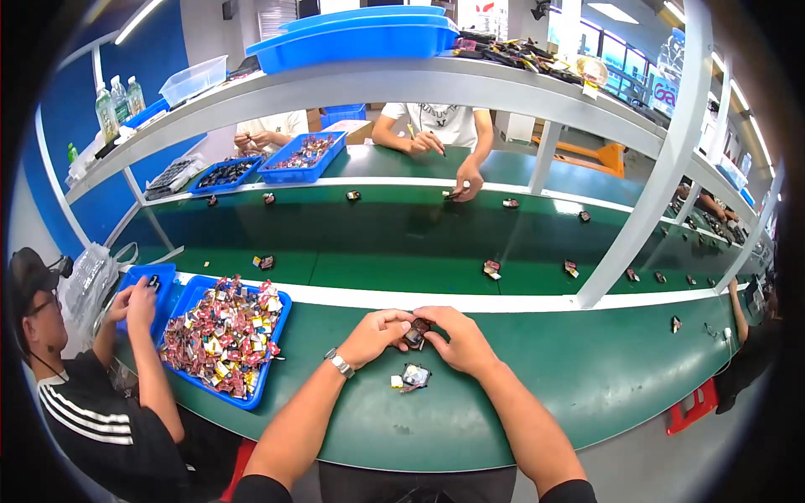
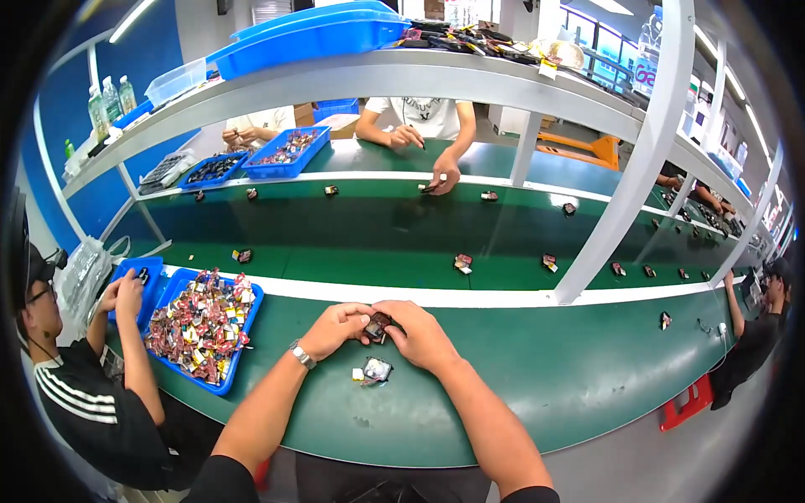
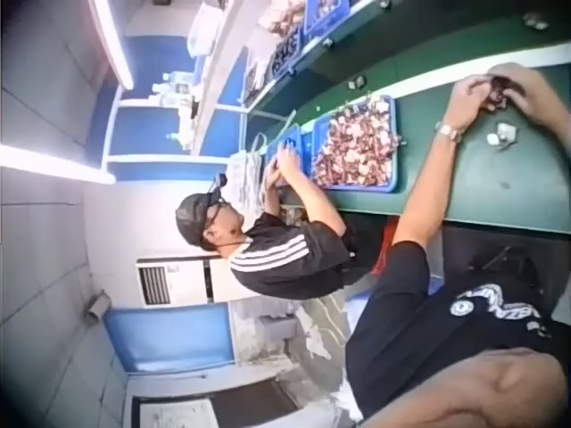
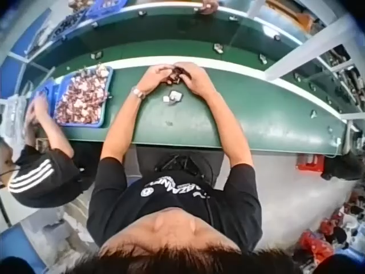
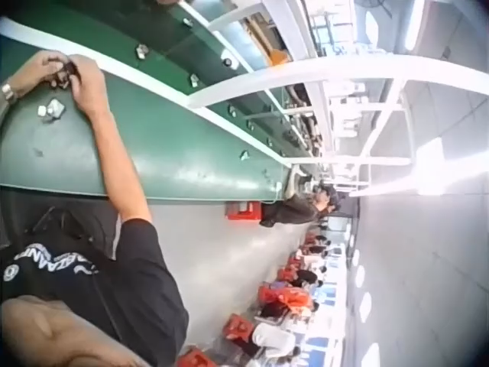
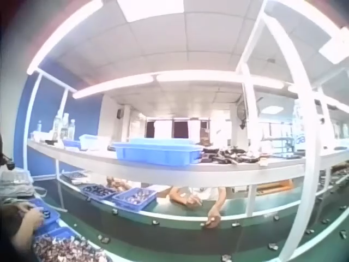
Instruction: The recorder is assembling small electronic components on a conveyor belt in a factory setting.
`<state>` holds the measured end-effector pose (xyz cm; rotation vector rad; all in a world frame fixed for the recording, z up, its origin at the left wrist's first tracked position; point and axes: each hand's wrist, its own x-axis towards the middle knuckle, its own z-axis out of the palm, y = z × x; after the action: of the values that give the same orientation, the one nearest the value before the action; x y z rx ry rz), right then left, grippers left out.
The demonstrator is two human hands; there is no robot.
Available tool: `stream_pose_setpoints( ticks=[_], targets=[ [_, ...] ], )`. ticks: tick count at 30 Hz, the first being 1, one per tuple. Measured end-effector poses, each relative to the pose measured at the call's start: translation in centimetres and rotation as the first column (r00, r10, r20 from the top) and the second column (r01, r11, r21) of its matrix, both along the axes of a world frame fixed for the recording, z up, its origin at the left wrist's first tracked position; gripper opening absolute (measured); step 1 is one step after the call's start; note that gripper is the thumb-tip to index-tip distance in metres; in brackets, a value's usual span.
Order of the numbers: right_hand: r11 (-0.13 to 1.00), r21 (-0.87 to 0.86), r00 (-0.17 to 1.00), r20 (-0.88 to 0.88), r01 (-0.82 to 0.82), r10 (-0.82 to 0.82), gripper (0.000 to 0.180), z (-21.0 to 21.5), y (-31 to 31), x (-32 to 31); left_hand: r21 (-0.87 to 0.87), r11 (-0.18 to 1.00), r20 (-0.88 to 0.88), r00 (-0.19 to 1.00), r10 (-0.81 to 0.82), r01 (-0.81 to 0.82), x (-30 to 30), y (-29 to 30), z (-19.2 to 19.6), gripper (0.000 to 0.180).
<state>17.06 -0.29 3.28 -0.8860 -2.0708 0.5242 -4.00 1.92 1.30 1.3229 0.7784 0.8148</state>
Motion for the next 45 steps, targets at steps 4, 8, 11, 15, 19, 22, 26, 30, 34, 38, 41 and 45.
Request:
stream_pose_setpoints(
  ticks=[4, 8, 11, 15, 19, 22, 26, 30, 34, 38, 41, 45],
  targets=[
    [0.984, 0.041, 0.979, -0.116, 0.176, -0.17, 0.029, -1.2, -0.3, -0.9, -0.038, 0.999, 0.021, 1.0, 0.022, -0.021, 0.4, -0.3, 0.5, 0.036],
    [0.946, 0.113, 0.953, -0.045, 0.304, -0.3, 0.019, -1.1, -0.6, -1.8, -0.08, 0.997, 0.078, 0.997, -0.011, 0.017, 0.7, -0.7, 0.7, 0.036],
    [0.918, 0.208, 0.941, -0.037, 0.336, -0.336, 0.019, -1.2, -0.2, -2.0, -0.084, 0.996, 0.121, 0.993, 0.014, -0.004, 1.0, -0.7, 0.1, 0.034],
    [0.902, 0.318, 0.951, 0.004, 0.291, -0.308, 0.018, -1.4, 0.1, -1.5, -0.1, 0.994, 0.161, 0.985, 0.066, -0.05, 1.4, -0.8, -0.1, 0.033],
    [0.944, 0.246, 0.971, 0.039, 0.22, -0.237, 0.014, -1.1, 0.0, -1.3, -0.13, 0.989, 0.164, 0.982, 0.092, -0.071, 1.3, -1.0, 0.1, 0.032],
    [0.963, 0.198, 0.98, 0.039, 0.183, -0.195, 0.015, -0.8, -0.1, -1.0, -0.134, 0.99, 0.135, 0.989, 0.068, -0.05, 1.3, -0.9, -0.2, 0.033],
    [0.965, 0.228, 0.986, 0.076, 0.127, -0.148, 0.014, -0.3, 0.2, -0.5, -0.109, 0.993, 0.146, 0.988, 0.052, -0.036, 1.5, -1.2, 0.3, 0.034],
    [0.967, 0.232, 0.985, 0.104, 0.108, -0.135, 0.018, -0.5, 0.4, -0.3, -0.092, 0.994, 0.131, 0.989, 0.064, -0.052, 1.5, -1.1, 0.4, 0.036],
    [0.988, 0.049, 0.977, 0.15, 0.145, -0.151, 0.017, -0.7, 0.2, -0.1, -0.113, 0.992, 0.11, 0.992, 0.06, -0.047, 1.3, -0.9, 0.1, 0.036],
    [0.99, 0.032, 0.989, 0.036, 0.14, -0.141, 0.012, -0.9, 0.4, 0.1, -0.059, 0.998, 0.14, 0.99, -0.007, 0.015, 1.2, -0.9, 0.1, 0.04],
    [0.988, -0.027, 0.988, 0.034, 0.149, -0.148, 0.009, -0.8, 0.2, 0.0, -0.014, 0.999, 0.114, 0.993, -0.042, 0.044, 1.0, -0.9, -0.2, 0.042],
    [0.993, -0.056, 0.994, -0.009, 0.109, -0.109, 0.009, -1.0, 0.2, 0.1, -0.057, 0.998, 0.148, 0.988, -0.031, 0.04, 1.2, -1.1, 0.1, 0.04]
  ],
)
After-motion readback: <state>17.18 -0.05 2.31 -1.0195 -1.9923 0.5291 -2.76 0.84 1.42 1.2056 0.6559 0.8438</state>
